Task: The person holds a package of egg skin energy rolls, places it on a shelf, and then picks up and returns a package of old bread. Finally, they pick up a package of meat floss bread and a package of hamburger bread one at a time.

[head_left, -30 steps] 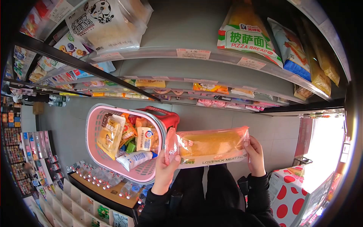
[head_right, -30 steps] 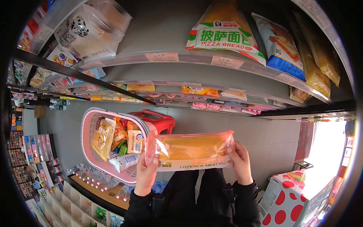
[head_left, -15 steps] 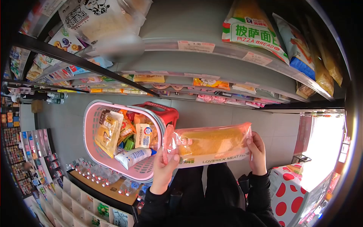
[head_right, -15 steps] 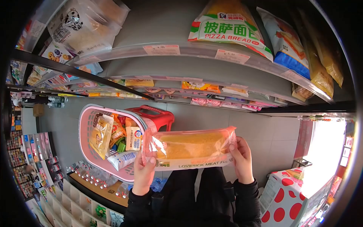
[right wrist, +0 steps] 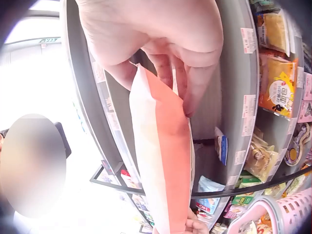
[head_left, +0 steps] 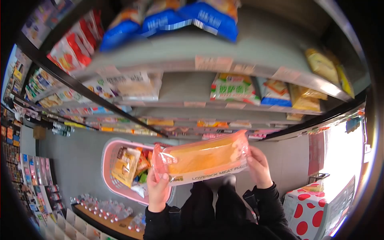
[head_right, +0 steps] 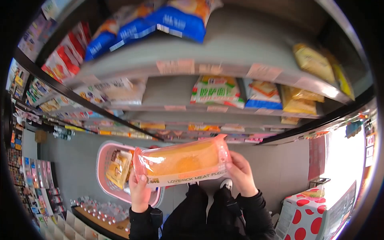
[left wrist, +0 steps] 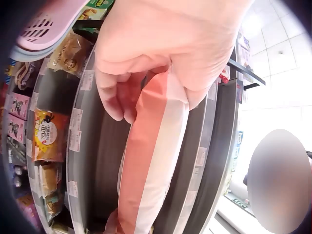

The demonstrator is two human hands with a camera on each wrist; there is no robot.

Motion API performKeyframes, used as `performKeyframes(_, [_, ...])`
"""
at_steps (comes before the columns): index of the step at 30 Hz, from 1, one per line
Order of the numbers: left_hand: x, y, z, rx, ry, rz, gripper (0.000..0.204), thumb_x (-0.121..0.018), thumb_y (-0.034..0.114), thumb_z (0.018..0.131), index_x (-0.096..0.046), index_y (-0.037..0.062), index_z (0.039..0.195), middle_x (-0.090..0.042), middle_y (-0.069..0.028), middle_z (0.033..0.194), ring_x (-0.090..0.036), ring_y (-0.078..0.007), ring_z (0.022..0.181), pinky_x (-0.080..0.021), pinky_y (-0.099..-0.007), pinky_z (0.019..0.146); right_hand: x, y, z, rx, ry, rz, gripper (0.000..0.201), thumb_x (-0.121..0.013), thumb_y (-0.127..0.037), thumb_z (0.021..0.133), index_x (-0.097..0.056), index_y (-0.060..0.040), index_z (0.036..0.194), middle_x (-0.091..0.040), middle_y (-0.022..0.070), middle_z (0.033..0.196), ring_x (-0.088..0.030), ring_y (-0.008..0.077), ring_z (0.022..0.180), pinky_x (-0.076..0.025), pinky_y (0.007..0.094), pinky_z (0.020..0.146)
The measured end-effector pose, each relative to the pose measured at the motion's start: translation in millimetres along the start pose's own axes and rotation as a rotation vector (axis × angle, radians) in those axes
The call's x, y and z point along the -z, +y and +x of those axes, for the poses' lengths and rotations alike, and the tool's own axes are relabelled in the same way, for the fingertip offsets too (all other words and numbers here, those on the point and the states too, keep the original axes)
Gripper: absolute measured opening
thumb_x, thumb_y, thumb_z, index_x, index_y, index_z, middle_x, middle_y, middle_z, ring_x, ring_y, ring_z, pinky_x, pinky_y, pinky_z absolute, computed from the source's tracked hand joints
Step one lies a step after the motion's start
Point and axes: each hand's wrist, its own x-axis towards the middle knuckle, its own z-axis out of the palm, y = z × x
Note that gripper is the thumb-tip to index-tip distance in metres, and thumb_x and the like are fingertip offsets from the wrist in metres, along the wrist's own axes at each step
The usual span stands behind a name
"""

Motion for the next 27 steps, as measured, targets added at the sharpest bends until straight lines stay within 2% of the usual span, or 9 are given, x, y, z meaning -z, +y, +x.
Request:
performKeyframes(4, [-21, 36, 6, -0.071, -0.064, -0.067, 0.048, -0.062, 0.016, 0.075, -0.040, -0.0003, 0.115, -0.048, -0.0068, 0.111, -0.045, -0.0153, 0.103, -0.034, -0.0301, 0.088, -20, -27, -3, -0.013, -0.084, 0.041, 0.042, -0.049, -0.010, 0.082, -0.037, 0.0040, 0.119, -0.047, 0.0088, 0.113, -0.043, 0.0167, 0.107, -0.033, 0.0302, 0.090])
performKeyframes(6, [-13, 43, 5, -0.034, -0.076, -0.013, 0.048, -0.061, 0.016, 0.075, -0.040, -0.0005, 0.115, -0.047, -0.0067, 0.112, -0.043, -0.0147, 0.104, -0.033, -0.0298, 0.089, -29, -42, -11, -0.132, -0.081, 0.180, 0.044, -0.048, -0.011, 0.083, -0.034, 0.0036, 0.121, -0.046, 0.0086, 0.116, -0.042, 0.0167, 0.109, -0.032, 0.0307, 0.091])
performKeyframes(10, [-27, 61, 9, -0.008, -0.159, 0.029, 0.048, -0.062, 0.017, 0.075, -0.041, -0.0002, 0.114, -0.046, -0.0061, 0.112, -0.043, -0.0140, 0.104, -0.032, -0.0287, 0.089, -24, -50, -17, -0.079, -0.107, 0.146, 0.043, -0.049, -0.011, 0.083, -0.035, 0.0004, 0.122, -0.046, 0.0062, 0.114, -0.045, 0.0153, 0.105, -0.038, 0.0302, 0.087])
performKeyframes(13, [-37, 56, 11, -0.052, -0.183, 0.022, 0.044, -0.060, 0.017, 0.076, -0.042, 0.0002, 0.113, -0.047, -0.0063, 0.111, -0.044, -0.0149, 0.102, -0.034, -0.0299, 0.088, -19, -57, -23, -0.062, -0.042, 0.101, 0.043, -0.051, -0.012, 0.082, -0.036, -0.0011, 0.121, -0.048, 0.0049, 0.111, -0.047, 0.0133, 0.101, -0.041, 0.0284, 0.083])
performKeyframes(18, [-47, 45, 16, 0.028, -0.196, 0.039, 0.041, -0.057, 0.016, 0.078, -0.042, 0.0001, 0.113, -0.048, -0.0063, 0.108, -0.046, -0.0141, 0.098, -0.038, -0.0301, 0.084, -7, -55, -29, -0.044, 0.023, 0.058, 0.041, -0.052, -0.014, 0.082, -0.039, -0.0015, 0.119, -0.051, 0.0032, 0.106, -0.049, 0.0094, 0.095, -0.043, 0.0252, 0.078])
performKeyframes(20, [-46, 40, 18, 0.035, -0.222, 0.110, 0.045, -0.053, 0.016, 0.081, -0.037, 0.0007, 0.119, -0.047, -0.0072, 0.115, -0.047, -0.0179, 0.104, -0.040, -0.0330, 0.086, 1, -50, -32, -0.049, 0.049, 0.048, 0.040, -0.051, -0.014, 0.082, -0.039, -0.0016, 0.118, -0.051, 0.0025, 0.104, -0.048, 0.0082, 0.093, -0.043, 0.0243, 0.076])
performKeyframes(24, [-58, 38, 19, 0.056, -0.250, 0.154, 0.043, -0.052, 0.015, 0.081, -0.037, 0.0007, 0.119, -0.047, -0.0076, 0.114, -0.047, -0.0179, 0.103, -0.040, -0.0336, 0.085, 12, -49, -38, -0.035, 0.089, 0.039, 0.038, -0.051, -0.013, 0.083, -0.040, -0.0017, 0.118, -0.051, 0.0019, 0.103, -0.049, 0.0079, 0.092, -0.043, 0.0237, 0.075])
performKeyframes(27, [-78, 37, 15, 0.100, -0.208, 0.105, 0.043, -0.056, 0.015, 0.078, -0.040, -0.0002, 0.116, -0.049, -0.0057, 0.107, -0.046, -0.0136, 0.098, -0.036, -0.0288, 0.085, 22, -50, -42, -0.032, 0.108, 0.062, 0.039, -0.051, -0.012, 0.082, -0.039, -0.0013, 0.118, -0.052, 0.0022, 0.103, -0.049, 0.0082, 0.092, -0.043, 0.0239, 0.075])
